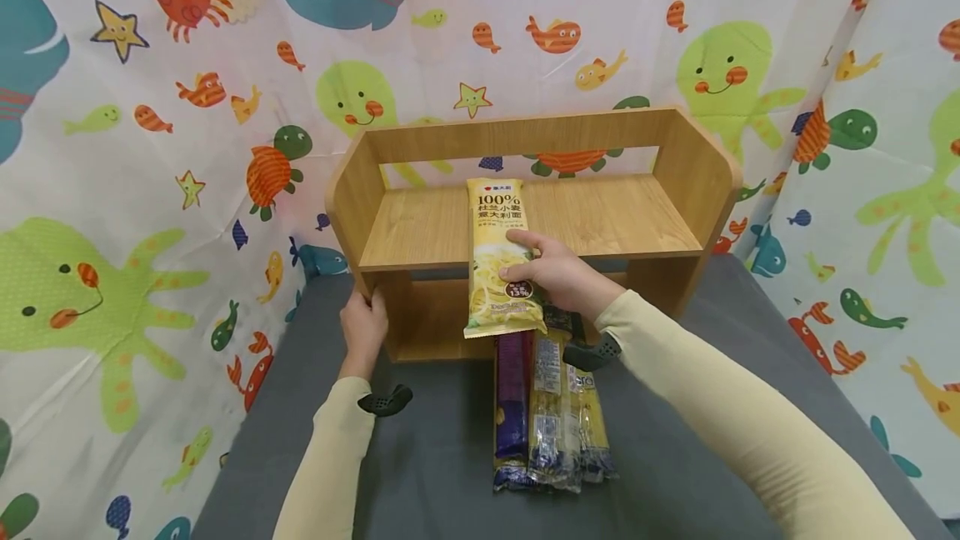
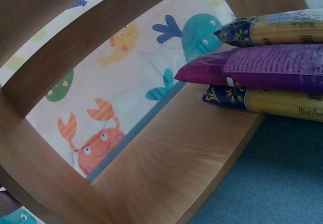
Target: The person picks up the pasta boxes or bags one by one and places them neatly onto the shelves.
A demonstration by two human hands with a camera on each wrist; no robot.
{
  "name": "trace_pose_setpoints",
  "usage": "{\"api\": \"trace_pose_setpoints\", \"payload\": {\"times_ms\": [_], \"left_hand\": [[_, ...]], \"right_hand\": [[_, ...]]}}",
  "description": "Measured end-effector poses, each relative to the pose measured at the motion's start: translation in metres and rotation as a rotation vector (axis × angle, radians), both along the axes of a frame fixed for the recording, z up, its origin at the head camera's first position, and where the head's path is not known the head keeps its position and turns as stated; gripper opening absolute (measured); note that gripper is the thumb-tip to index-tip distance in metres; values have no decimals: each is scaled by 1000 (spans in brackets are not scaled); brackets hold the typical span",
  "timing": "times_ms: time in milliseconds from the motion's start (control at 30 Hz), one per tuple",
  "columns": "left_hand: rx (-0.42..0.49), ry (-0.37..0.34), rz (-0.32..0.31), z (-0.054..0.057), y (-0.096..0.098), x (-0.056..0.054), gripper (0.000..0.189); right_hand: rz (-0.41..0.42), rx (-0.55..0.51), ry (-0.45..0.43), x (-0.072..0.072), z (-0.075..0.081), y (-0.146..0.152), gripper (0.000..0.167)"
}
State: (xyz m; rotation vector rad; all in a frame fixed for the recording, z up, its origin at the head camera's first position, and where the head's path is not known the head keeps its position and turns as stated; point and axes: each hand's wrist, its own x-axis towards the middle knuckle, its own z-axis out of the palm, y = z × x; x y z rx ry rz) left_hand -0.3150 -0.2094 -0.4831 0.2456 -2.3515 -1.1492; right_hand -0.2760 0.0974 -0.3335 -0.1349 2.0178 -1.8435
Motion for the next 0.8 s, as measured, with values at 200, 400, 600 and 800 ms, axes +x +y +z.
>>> {"api": "trace_pose_setpoints", "payload": {"times_ms": [200, 400, 600, 800], "left_hand": [[1, -15, -3, -3, 2, 0, 32], [-4, -7, -21, -4, 6, -1, 33], [8, -1, 4, -3, 4, -2, 33], [8, 2, 20, -2, -1, -2, 36]], "right_hand": [[15, -1, 16, 1, -3, 3, 78], [7, 15, 21, 7, -5, 15, 76], [16, 68, 71, 17, -1, 43, 74], [-58, 246, 343, 34, 2, 65, 69]]}}
